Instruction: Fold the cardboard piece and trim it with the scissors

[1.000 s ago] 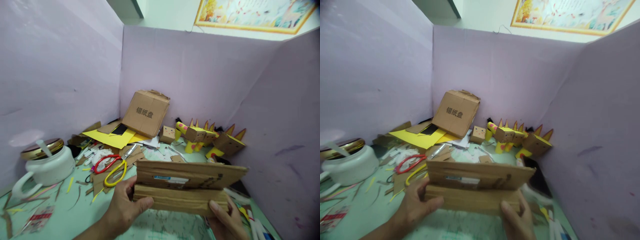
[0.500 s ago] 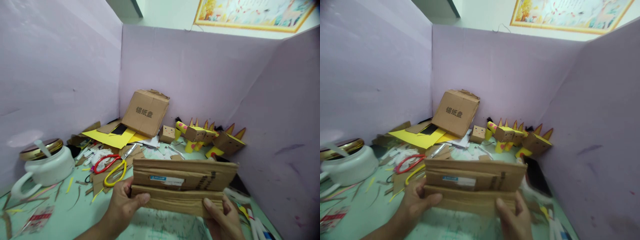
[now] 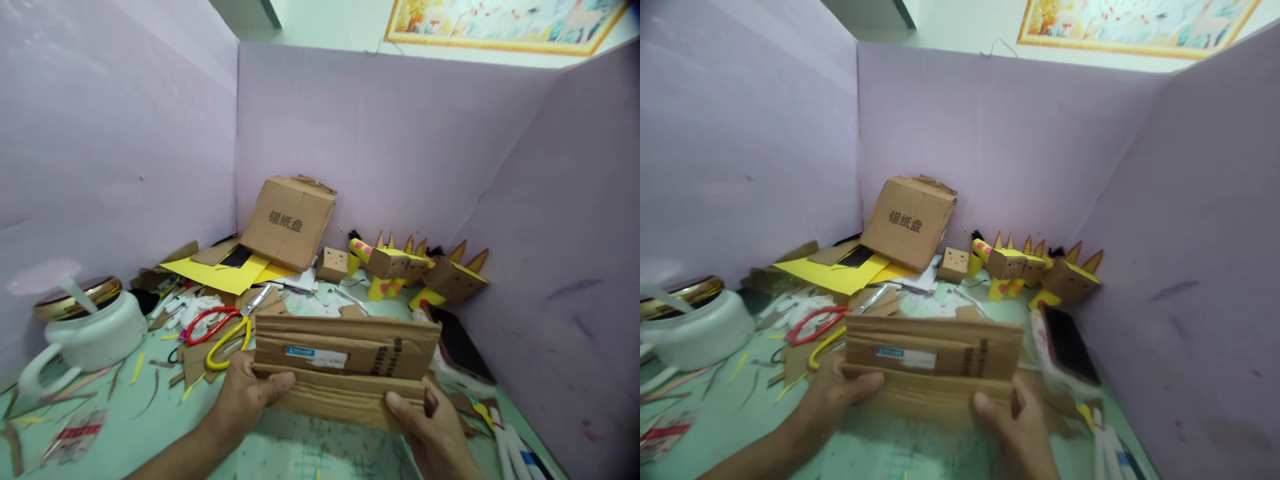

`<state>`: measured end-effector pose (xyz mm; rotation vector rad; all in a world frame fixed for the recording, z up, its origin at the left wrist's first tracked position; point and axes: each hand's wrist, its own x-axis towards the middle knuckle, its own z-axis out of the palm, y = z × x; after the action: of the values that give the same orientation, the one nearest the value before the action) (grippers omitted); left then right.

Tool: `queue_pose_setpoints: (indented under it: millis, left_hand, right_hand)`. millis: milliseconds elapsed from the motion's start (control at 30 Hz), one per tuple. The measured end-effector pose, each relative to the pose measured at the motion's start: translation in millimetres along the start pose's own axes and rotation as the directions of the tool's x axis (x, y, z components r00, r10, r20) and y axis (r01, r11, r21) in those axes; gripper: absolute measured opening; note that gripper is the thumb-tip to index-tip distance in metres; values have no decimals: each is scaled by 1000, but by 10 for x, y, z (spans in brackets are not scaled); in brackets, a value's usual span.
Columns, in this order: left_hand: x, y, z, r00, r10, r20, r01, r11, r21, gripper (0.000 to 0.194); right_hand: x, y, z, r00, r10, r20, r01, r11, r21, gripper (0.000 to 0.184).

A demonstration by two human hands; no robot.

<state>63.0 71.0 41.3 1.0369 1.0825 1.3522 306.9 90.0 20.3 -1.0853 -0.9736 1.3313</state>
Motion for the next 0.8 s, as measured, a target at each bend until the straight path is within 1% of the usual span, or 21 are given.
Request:
queue_pose_setpoints:
  millis: [33,100,233,333,400,467,533,600,700,800]
  left_hand:
    - [-5,10,-2,1000,-6,-3,6,1000,17,32]
    - [-16,14,-4,999,-32,-7,32,999,28,31]
    - [-39,-13,18,998,-53,-14,53,998,16,31]
    - [-28,-39,43,998,-52,-27,52,998,28,32]
    - [5,-55,51,996,-84,-39,85,996,5,36]
    - [52,-64,47,988,-149,-30,148,988,-48,41]
    - [100,-55,30,975,-223,7,223,971,-90,45]
    - [135,-28,5,964,-264,44,267,958,-104,47]
    - [157,13,-25,958,-283,43,286,952,-106,47]
    - [159,8,-31,962,-273,-5,272,959,-80,43]
  right_hand:
    - [7,3,-16,1000,21,22,-20,999,-43,46]
    - [5,4,-25,999,35,22,-33,994,-102,46]
    - [-22,4,-4,999,-46,-20,43,990,-136,47]
    - [-18,22,-3,998,-57,-18,53,985,-165,47]
    - [-2,37,-5,999,-49,-16,46,984,-173,47]
    - [17,39,-2,999,-27,-24,23,987,-158,48]
    - [31,23,6,999,17,-31,-21,992,-123,51]
    - [34,-5,20,998,60,-18,-61,996,-66,52]
    - [18,-35,52,993,116,32,-117,993,29,51]
    - [-7,-24,97,994,105,22,-106,991,83,47]
